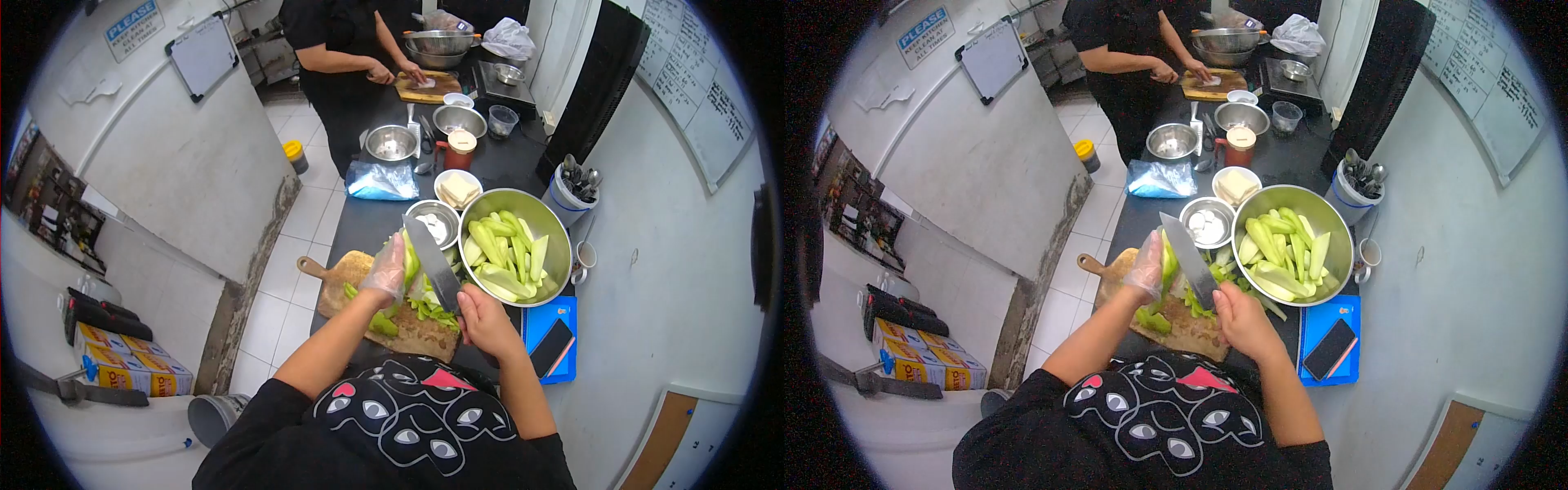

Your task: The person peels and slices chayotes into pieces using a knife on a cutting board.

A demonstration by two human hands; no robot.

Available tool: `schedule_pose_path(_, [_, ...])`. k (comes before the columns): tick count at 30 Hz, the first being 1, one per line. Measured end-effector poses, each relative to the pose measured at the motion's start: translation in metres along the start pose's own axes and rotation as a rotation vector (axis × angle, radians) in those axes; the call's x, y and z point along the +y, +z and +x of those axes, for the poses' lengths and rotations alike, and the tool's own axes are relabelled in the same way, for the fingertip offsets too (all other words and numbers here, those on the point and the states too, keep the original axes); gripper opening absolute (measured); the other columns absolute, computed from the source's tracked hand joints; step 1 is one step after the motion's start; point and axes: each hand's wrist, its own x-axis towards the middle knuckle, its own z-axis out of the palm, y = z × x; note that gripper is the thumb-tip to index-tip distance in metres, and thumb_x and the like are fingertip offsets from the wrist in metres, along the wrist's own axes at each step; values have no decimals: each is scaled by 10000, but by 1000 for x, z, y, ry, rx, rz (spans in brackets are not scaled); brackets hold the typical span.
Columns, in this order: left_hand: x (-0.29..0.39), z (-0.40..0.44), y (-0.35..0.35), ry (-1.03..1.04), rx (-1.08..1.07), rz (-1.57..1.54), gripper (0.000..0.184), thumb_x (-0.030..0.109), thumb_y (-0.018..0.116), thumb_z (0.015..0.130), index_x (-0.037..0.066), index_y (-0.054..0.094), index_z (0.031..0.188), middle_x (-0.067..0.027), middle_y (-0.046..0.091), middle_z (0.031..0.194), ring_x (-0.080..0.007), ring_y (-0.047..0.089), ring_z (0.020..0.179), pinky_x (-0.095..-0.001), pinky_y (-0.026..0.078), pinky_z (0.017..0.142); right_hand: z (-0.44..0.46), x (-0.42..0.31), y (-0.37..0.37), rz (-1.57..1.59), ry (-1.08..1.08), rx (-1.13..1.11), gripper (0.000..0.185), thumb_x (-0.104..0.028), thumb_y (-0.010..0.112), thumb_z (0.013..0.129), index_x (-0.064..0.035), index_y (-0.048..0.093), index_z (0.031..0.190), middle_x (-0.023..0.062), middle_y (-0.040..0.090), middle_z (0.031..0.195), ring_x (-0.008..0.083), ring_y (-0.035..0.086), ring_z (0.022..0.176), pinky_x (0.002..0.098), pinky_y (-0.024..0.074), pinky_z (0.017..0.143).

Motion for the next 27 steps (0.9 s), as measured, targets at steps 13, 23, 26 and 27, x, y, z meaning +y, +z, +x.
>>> schedule_pose_path(13, [46, -23, -7, 128, -84, 349, 586, 419, 107, 975, 21, 341, 1335, -224, 414, 1332, -347, 359, 1265, -378, 298, 1039, 1, 10, -1, -325, -187, 69, 235, -199, 408, 958, -18, 455, 815, 120, 502, 555, 197, 504, 408, 333, 414, 418])
schedule_pose_path(23, [24, -20, 10, 179, -68, 317, 641, 461, 76, 967, 9, 458, 1213, -234, 478, 1244, -373, 421, 1190, -390, 339, 989, 4, -13, 5, -384, -147, 133, 246, -231, 423, 942, -5, 509, 893, 284, 574, 786, 478, 549, 766, 539, 410, 668])
schedule_pose_path(26, [29, -21, 6, 198, -72, 328, 625, 447, 83, 971, 6, 465, 1196, -237, 490, 1224, -377, 427, 1180, -395, 344, 982, 2, -14, 4, -380, -148, 124, 245, -226, 422, 941, -2, 511, 898, 291, 570, 795, 486, 538, 782, 540, 409, 679])
schedule_pose_path(27, [30, -22, 5, 197, -77, 320, 619, 441, 86, 972, 5, 468, 1188, -239, 494, 1215, -379, 430, 1176, -398, 347, 978, 2, -14, 4, -374, -147, 120, 244, -224, 422, 940, -1, 511, 901, 294, 568, 799, 491, 532, 789, 540, 408, 684])
